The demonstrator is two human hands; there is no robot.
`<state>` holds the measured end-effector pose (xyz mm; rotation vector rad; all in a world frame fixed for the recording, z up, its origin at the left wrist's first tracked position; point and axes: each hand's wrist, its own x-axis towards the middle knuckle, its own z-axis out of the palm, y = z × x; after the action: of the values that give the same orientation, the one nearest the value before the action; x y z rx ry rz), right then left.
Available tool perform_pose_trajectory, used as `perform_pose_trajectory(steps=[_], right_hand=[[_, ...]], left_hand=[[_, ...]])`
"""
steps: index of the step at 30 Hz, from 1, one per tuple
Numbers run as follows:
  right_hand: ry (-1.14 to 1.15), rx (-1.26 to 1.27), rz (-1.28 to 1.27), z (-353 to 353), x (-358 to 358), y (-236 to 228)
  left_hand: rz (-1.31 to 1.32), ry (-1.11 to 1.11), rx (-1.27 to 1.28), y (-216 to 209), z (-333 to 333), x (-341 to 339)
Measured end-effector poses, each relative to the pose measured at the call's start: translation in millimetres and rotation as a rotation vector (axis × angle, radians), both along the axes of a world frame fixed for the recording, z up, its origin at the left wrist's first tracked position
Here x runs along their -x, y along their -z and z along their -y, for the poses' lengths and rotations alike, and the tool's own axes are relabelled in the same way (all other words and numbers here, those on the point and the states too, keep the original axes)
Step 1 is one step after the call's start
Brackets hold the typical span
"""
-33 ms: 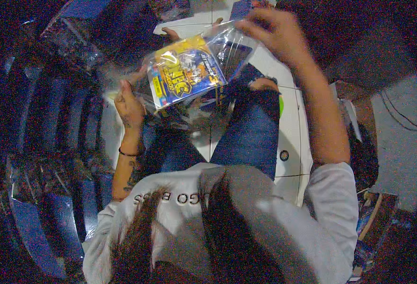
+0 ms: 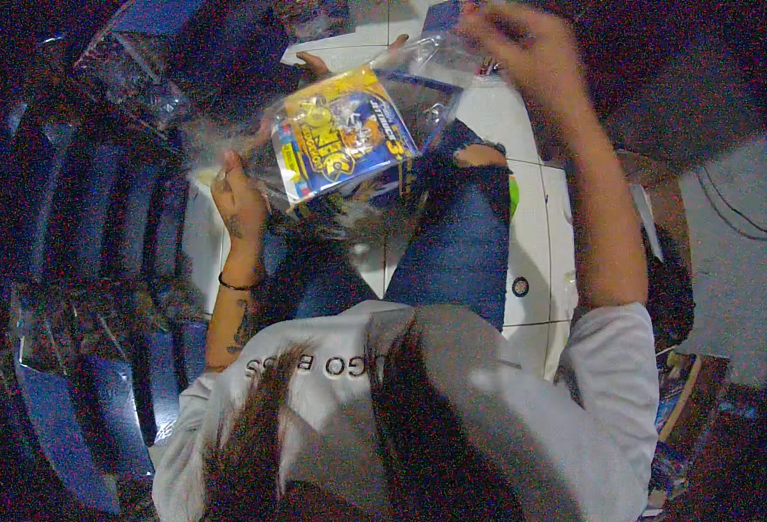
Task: The person sits on the floor and wraps small boxed items in clear plastic bags. They use a handheld tape dispenser to seal the bags, then fold and press the edges to secure the packaging. The wrapped items are placed aside after each cycle.
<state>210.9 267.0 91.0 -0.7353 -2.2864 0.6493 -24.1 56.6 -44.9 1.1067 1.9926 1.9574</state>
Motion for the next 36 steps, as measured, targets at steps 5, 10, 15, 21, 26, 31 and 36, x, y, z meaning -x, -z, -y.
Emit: perform_pose_trajectory(steps=[5, 10, 15, 21, 26, 31, 36], right_hand=[[0.09, -0.205, 0.018, 26, 8, -29], [0.034, -0.073, 0.286, 6, 26, -27], [0.166, -0.5, 0.173, -14, 25, -23], [0.182, -0.153, 0.561, -34, 29, -14], [0.275, -0.399, 0.187, -6, 19, -35], [-0.017, -1.202, -0.146, 33, 95, -30], [-0.536, -0.769, 0.973, 21, 144, -32]], left_hand=[[-0.043, -0.041, -0.054, 23, 5, -20], [0.104, -0.036, -0.211, 38, 6, -26], [0.118, -0.034, -0.262, 50, 2, -30], [0.269, 0.044, -0.399, 50, -2, -32], [-0.017, 0.064, -0.354, 47, 3, -35], [-0.138, 0.034, -0.28, 38, 8, -35], [-0.654, -0.152, -0.337, 4, 18, -53]])
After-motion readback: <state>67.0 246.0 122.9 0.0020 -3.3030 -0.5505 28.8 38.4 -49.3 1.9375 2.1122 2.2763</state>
